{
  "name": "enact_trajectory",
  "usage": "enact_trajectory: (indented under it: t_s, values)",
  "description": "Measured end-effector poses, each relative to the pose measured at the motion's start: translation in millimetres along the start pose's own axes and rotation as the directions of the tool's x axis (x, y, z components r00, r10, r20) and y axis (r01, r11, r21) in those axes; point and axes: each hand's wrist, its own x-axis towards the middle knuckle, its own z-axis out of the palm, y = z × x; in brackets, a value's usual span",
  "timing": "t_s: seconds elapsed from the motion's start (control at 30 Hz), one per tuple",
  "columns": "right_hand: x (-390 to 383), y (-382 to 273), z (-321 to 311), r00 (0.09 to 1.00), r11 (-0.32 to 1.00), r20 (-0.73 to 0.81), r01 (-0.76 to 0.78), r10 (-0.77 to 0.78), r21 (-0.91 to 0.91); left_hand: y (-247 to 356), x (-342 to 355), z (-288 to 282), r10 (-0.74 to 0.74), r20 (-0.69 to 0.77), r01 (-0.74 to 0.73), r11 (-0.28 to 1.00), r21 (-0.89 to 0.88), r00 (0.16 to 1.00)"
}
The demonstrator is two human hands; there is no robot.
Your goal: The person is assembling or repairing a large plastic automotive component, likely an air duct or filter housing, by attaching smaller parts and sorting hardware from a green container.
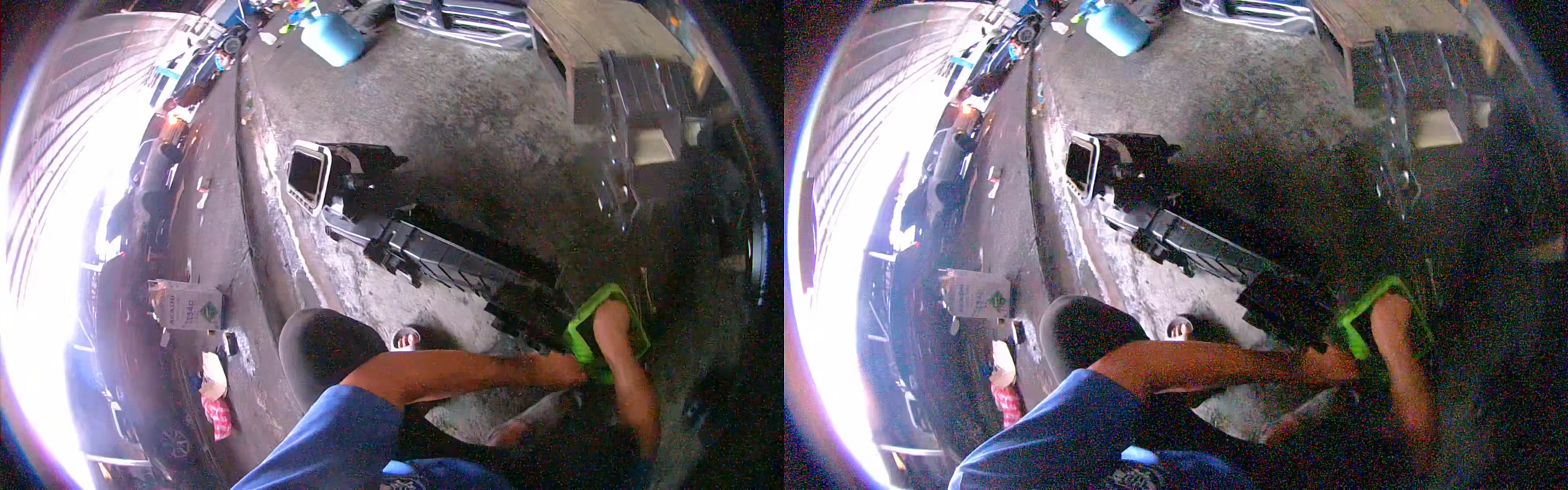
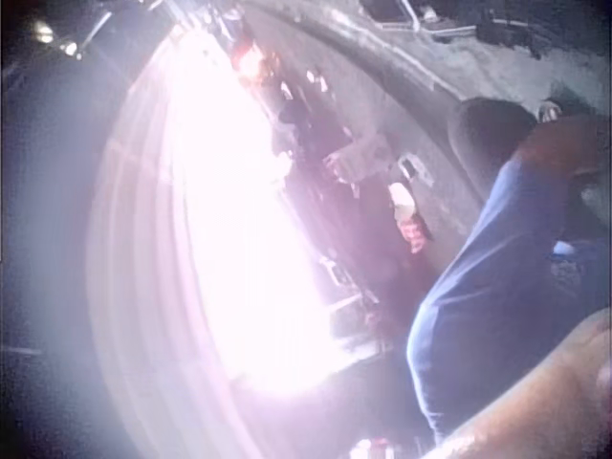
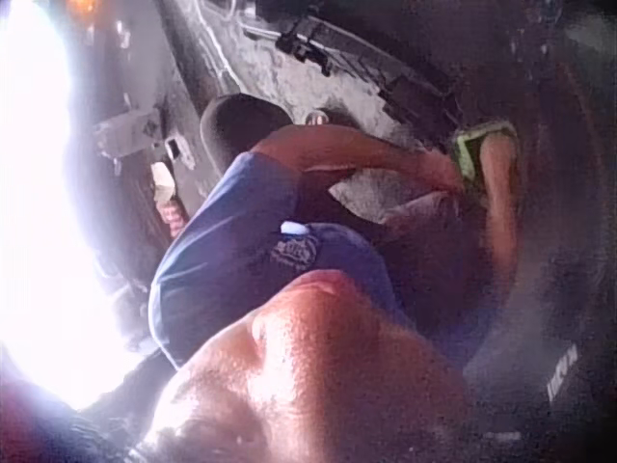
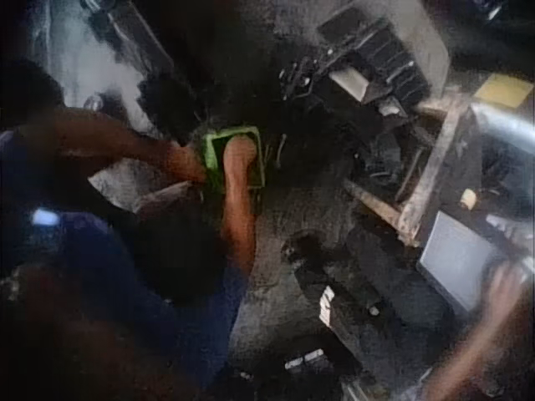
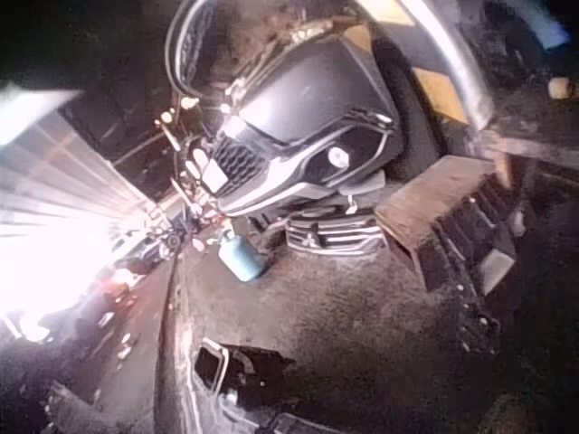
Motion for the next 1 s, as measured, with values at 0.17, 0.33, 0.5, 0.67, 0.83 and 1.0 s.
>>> enact_trajectory:
  t_s: [0.17, 0.33, 0.5, 0.67, 0.83, 1.0]
  values:
    - [7.5, -23.2, -70.0, 0.979, 0.960, 0.059, 0.177, -0.194, 0.216, -41.2, -2.2, 42.6, -0.028, -0.232, -0.002, 0.992, -0.128, 0.972]
    - [-28.1, 16.1, -95.9, 0.995, 0.857, -0.097, 0.026, 0.029, 0.514, -12.8, 15.6, 18.7, 0.094, -0.638, -0.088, 0.995, 0.041, 0.764]
    - [-66.9, 59.9, -100.0, 0.960, 0.638, -0.180, 0.003, 0.212, 0.770, 6.3, 18.3, -33.3, 0.194, -0.475, 0.058, 0.883, 0.466, 0.858]
    - [-70.2, 68.1, -121.0, 0.929, 0.261, 0.020, -0.125, 0.368, 0.957, -29.2, 32.9, -14.4, 0.305, -0.754, 0.203, 0.843, 0.498, 0.582]
    - [-53.5, 83.8, -134.4, 0.944, 0.236, -0.019, -0.063, 0.330, 0.970, 13.2, 44.6, -32.5, -0.142, -0.457, 0.386, 0.776, 0.499, 0.878]
    - [-1.1, 110.6, -147.0, 0.946, 0.348, -0.123, 0.012, 0.300, 0.937, 110.2, 73.6, -63.5, -0.160, 0.009, 0.085, 0.568, 0.819, 0.987]
